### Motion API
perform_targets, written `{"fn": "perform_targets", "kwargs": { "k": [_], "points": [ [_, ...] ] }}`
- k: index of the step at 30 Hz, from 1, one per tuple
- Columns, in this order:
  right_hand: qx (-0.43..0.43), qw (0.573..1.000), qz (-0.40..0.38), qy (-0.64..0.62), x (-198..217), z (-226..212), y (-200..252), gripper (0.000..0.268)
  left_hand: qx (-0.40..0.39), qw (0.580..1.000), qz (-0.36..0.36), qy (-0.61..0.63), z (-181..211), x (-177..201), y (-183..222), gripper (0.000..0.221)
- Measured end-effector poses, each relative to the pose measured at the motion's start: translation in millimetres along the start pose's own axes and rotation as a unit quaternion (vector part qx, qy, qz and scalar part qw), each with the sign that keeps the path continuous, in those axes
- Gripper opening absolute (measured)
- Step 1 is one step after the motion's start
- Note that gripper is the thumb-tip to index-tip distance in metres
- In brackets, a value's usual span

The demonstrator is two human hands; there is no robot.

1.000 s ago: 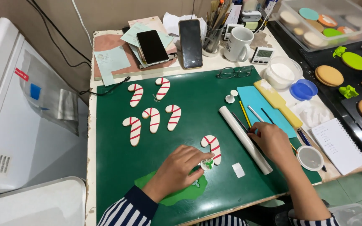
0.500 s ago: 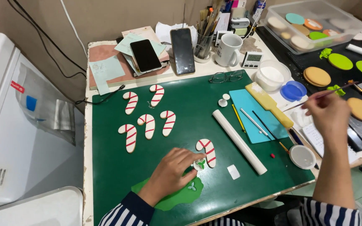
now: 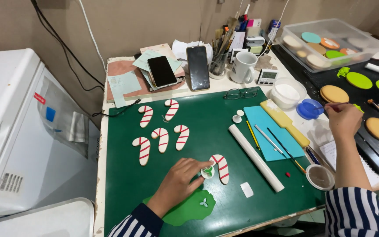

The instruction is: Cutting small leaf shapes from green fondant and attaching them to candy cane-shaped fondant pieces using a brush and edible glue.

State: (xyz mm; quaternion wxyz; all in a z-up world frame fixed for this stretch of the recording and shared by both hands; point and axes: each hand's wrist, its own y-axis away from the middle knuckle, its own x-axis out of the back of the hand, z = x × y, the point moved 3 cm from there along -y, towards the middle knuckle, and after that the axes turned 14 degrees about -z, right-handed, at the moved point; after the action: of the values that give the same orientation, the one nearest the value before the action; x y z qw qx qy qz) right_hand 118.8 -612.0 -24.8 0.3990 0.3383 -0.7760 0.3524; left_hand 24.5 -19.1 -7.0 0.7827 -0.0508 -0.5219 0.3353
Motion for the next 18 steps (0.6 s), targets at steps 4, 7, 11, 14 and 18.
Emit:
{"fn": "perform_targets", "kwargs": {
  "k": [4,7,11,14,18],
  "points": [
    [-0.008,0.999,0.015,0.045,0,9,-10,0.019,0.018,1.000,-0.012,0.005,-2,-2,1,0.045],
    [0.071,0.990,0.099,0.066,11,2,-4,0.018,0.010,1.000,0.001,0.002,0,-2,1,0.047],
    [0.063,0.994,0.055,0.076,19,-10,5,0.023,0.014,1.000,0.007,-0.015,0,-3,2,0.047],
    [0.088,0.989,0.086,0.080,19,-13,6,0.020,0.020,1.000,0.009,-0.012,0,-4,3,0.049],
    [0.076,0.992,0.042,0.091,21,-21,12,0.022,0.031,0.999,0.015,-0.012,-1,-6,4,0.050]
  ]
}}
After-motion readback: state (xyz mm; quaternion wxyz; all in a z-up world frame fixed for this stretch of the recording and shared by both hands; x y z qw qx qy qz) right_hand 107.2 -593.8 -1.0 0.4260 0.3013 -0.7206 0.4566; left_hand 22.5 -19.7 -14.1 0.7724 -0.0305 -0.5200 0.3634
